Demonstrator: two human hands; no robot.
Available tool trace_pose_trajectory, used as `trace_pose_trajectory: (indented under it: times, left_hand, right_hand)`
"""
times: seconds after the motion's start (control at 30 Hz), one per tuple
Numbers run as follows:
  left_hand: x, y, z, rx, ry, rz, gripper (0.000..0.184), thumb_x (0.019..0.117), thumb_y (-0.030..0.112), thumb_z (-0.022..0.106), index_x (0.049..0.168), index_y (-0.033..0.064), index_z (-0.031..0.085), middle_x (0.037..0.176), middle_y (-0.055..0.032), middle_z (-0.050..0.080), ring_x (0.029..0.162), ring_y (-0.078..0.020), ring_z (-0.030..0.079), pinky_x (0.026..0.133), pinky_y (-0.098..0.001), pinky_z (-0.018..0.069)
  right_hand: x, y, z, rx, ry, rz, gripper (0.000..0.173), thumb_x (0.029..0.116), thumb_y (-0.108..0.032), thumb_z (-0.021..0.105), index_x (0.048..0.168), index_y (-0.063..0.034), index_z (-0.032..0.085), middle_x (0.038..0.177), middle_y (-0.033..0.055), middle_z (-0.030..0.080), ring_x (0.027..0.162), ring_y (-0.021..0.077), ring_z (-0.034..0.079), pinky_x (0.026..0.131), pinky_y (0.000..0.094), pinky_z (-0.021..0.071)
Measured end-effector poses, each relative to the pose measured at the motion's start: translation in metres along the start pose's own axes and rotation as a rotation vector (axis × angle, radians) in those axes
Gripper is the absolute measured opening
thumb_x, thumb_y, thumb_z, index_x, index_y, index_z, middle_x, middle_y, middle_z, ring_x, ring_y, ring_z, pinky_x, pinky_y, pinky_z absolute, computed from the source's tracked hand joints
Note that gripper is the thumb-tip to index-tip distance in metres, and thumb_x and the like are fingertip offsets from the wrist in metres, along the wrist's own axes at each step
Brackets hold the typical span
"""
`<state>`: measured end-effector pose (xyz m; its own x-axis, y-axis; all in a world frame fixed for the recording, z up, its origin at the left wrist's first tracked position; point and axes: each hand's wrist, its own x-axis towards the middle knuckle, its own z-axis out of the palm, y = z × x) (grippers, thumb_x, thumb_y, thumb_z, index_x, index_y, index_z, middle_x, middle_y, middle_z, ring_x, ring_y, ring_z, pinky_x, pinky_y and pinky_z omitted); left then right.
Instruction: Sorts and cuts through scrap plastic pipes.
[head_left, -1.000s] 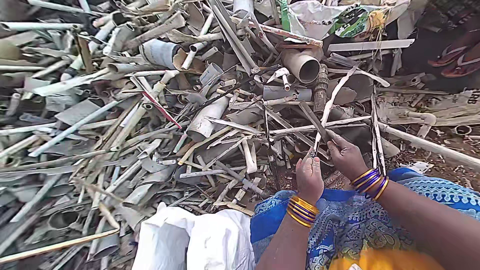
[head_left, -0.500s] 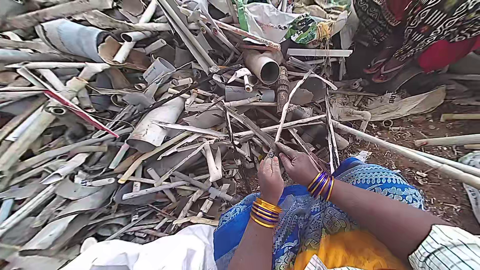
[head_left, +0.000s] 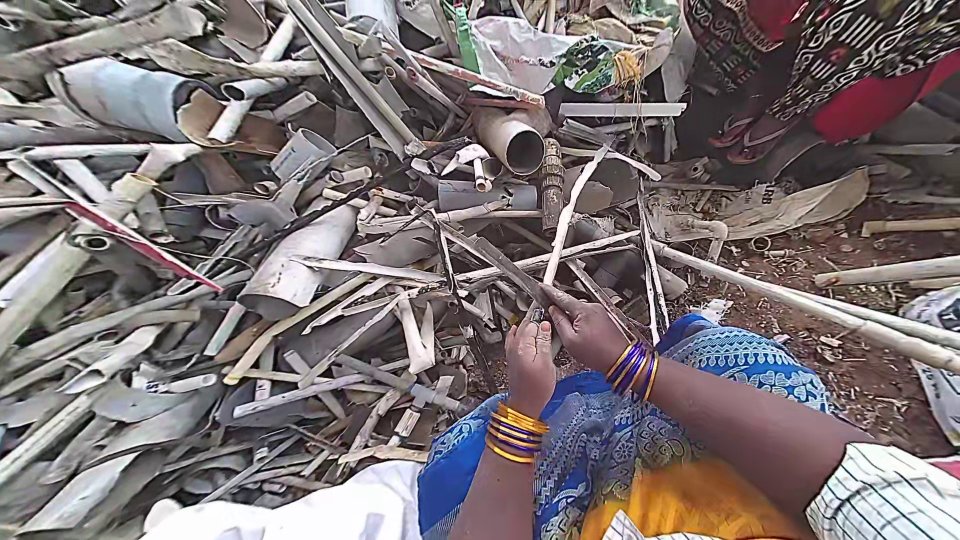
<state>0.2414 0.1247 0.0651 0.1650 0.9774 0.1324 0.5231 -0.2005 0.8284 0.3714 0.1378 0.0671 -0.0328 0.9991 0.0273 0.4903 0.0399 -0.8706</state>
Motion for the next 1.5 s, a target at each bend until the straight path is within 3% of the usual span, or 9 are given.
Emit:
trace_pose_trajectory:
  times: [0.1, 0.27, 0.4, 0.57, 0.63, 0.77, 0.9, 1.03, 1.5]
  left_hand:
    - [0.001, -0.004, -0.002, -0.045, -0.045, -0.005, 0.036, 0.1062, 0.007, 0.042, 0.122, -0.0162, 0.065, 0.142, -0.0282, 0.058, 0.14, -0.0331, 0.05, 0.123, -0.05, 0.0209]
    - [0.003, -0.005, -0.002, -0.112, 0.014, -0.012, 0.035, 0.1052, 0.007, 0.043, 0.114, -0.0176, 0.067, 0.126, -0.0281, 0.066, 0.126, -0.0287, 0.059, 0.117, -0.044, 0.0317]
    - [0.004, 0.004, 0.004, -0.435, 0.129, -0.201, 0.029, 0.1084, 0.008, 0.041, 0.101, -0.0081, 0.064, 0.091, -0.0032, 0.063, 0.09, 0.0011, 0.058, 0.088, -0.019, 0.0465]
    - [0.0, 0.008, 0.005, -0.727, 0.233, -0.335, 0.03, 0.1096, 0.008, 0.039, 0.116, -0.0141, 0.058, 0.117, -0.0138, 0.063, 0.111, -0.0086, 0.058, 0.103, -0.0252, 0.0453]
    - [-0.002, 0.01, 0.007, -0.751, 0.22, -0.332, 0.028, 0.109, 0.006, 0.039, 0.114, -0.0133, 0.059, 0.115, -0.0117, 0.063, 0.112, -0.0082, 0.058, 0.105, -0.0247, 0.0436]
    - [0.006, 0.007, 0.006, -0.754, 0.274, -0.384, 0.03, 0.1111, 0.012, 0.038, 0.116, -0.0101, 0.058, 0.11, -0.0099, 0.066, 0.104, -0.0074, 0.063, 0.095, -0.0246, 0.0503]
    - [0.0, 0.008, 0.009, -0.759, 0.257, -0.35, 0.029, 0.1093, 0.008, 0.038, 0.116, -0.0132, 0.057, 0.116, -0.0116, 0.062, 0.112, -0.0088, 0.058, 0.104, -0.0255, 0.0445]
    - [0.006, 0.003, 0.007, -0.745, 0.278, -0.379, 0.031, 0.1114, 0.012, 0.037, 0.116, -0.0109, 0.058, 0.109, -0.0105, 0.065, 0.103, -0.0087, 0.062, 0.097, -0.0259, 0.0495]
    - [-0.006, 0.008, 0.01, -0.554, 0.204, -0.309, 0.027, 0.1087, 0.006, 0.041, 0.107, -0.0122, 0.06, 0.101, -0.0062, 0.062, 0.1, -0.0023, 0.056, 0.098, -0.0209, 0.042]
  right_hand:
    - [0.002, 0.002, -0.002, 0.032, 0.001, 0.03, 0.043, 0.1092, -0.017, 0.042, 0.15, -0.0091, 0.052, 0.123, 0.0192, 0.07, 0.109, 0.0303, 0.068, 0.097, 0.0476, 0.0492]
    - [0.0, 0.002, 0.005, 0.114, 0.067, 0.026, 0.043, 0.108, -0.014, 0.043, 0.148, -0.0052, 0.054, 0.13, 0.0188, 0.068, 0.119, 0.0274, 0.066, 0.104, 0.043, 0.0471]
    - [0.004, 0.005, 0.01, 0.112, 0.082, 0.077, 0.044, 0.109, -0.016, 0.043, 0.152, -0.0082, 0.05, 0.129, 0.0197, 0.068, 0.115, 0.0307, 0.067, 0.102, 0.0477, 0.0483]
    - [0.011, 0.004, 0.012, 0.057, 0.013, 0.062, 0.045, 0.1091, -0.016, 0.042, 0.153, -0.0107, 0.05, 0.129, 0.0191, 0.069, 0.115, 0.0322, 0.067, 0.101, 0.0498, 0.0485]
    - [0.023, 0.007, 0.005, 0.071, 0.047, 0.152, 0.044, 0.1098, -0.016, 0.042, 0.153, -0.012, 0.05, 0.123, 0.0208, 0.07, 0.106, 0.0342, 0.068, 0.094, 0.0524, 0.0497]
    - [0.002, -0.006, 0.016, 0.063, -0.08, 0.076, 0.046, 0.1097, -0.017, 0.037, 0.154, -0.0089, 0.047, 0.136, 0.0176, 0.066, 0.128, 0.0295, 0.061, 0.111, 0.0485, 0.0407]
    - [0.027, 0.008, 0.009, 0.054, -0.002, 0.166, 0.046, 0.1101, -0.018, 0.041, 0.155, -0.0135, 0.047, 0.124, 0.0215, 0.069, 0.111, 0.0357, 0.067, 0.098, 0.0547, 0.0486]
    - [0.004, -0.006, 0.015, 0.027, -0.109, 0.09, 0.047, 0.1099, -0.018, 0.037, 0.156, -0.0103, 0.045, 0.133, 0.0196, 0.066, 0.124, 0.0328, 0.063, 0.108, 0.0503, 0.0432]
    - [0.035, 0.013, 0.001, -0.009, -0.022, 0.212, 0.047, 0.1109, -0.021, 0.039, 0.157, -0.019, 0.044, 0.125, 0.0221, 0.069, 0.114, 0.0396, 0.066, 0.097, 0.0595, 0.0486]
